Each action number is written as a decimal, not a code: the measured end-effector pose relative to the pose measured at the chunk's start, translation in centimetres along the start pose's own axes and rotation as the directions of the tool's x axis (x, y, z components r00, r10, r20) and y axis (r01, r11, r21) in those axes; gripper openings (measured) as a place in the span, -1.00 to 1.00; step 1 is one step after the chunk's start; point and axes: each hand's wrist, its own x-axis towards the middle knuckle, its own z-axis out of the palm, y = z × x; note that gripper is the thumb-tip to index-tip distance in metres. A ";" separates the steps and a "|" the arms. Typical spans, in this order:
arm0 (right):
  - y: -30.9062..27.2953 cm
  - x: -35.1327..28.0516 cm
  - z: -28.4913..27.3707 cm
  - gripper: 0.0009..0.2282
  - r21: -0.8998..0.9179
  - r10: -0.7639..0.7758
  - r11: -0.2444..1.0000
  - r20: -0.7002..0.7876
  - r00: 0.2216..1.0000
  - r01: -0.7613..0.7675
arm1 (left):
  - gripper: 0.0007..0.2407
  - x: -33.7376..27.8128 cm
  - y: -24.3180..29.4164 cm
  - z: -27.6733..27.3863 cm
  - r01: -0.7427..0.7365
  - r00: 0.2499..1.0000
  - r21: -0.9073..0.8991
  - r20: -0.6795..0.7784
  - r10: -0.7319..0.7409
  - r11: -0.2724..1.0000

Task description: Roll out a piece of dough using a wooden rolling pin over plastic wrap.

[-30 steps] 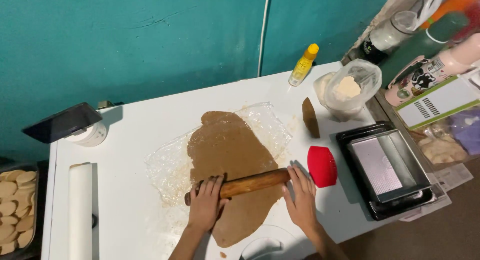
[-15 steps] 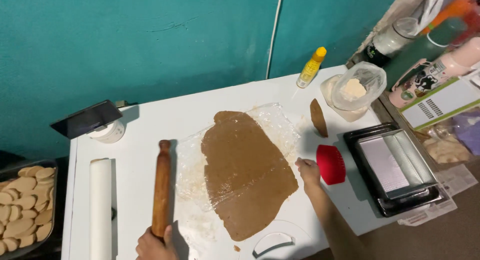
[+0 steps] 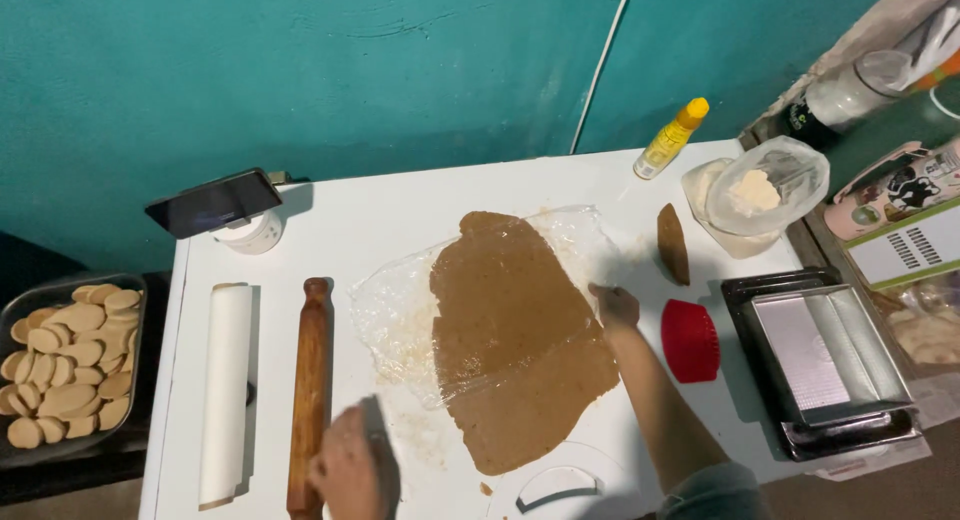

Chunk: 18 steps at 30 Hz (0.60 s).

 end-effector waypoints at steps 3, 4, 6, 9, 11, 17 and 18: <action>-0.2 -0.2 0.9 -0.80 0.341 -0.132 0.935 0.077 0.988 0.099 | -0.45 0.3 3.1 1.1 -0.438 0.886 -0.258 0.040 0.462 0.861; -1.6 -1.5 0.7 -0.82 0.428 -0.168 0.897 0.107 0.980 0.107 | -0.58 0.7 3.8 1.6 -0.406 0.895 -0.339 0.040 0.444 0.849; -4.3 -4.1 0.1 -0.82 0.510 -0.202 0.853 0.125 0.971 0.112 | -0.71 1.5 4.7 2.1 -0.375 0.901 -0.422 0.046 0.432 0.826; -8.0 -6.8 -0.3 -0.84 0.446 -0.244 0.880 0.125 0.962 0.165 | -0.85 2.8 5.0 2.3 -0.348 0.919 -0.449 0.012 0.395 0.823; -9.5 -7.4 0.2 -0.81 0.590 -0.222 0.806 0.216 0.951 0.054 | -0.84 3.5 4.6 2.9 -0.424 0.885 -0.409 0.003 0.465 0.809; -13.3 -6.2 1.3 -0.81 0.705 -0.229 0.706 0.316 0.921 -0.066 | -0.83 6.4 5.8 2.3 -0.428 0.900 -0.408 -0.113 0.420 0.807; -14.2 -5.9 1.4 -0.81 0.704 -0.236 0.707 0.321 0.917 -0.064 | -0.83 7.5 5.9 2.0 -0.423 0.903 -0.407 -0.118 0.413 0.810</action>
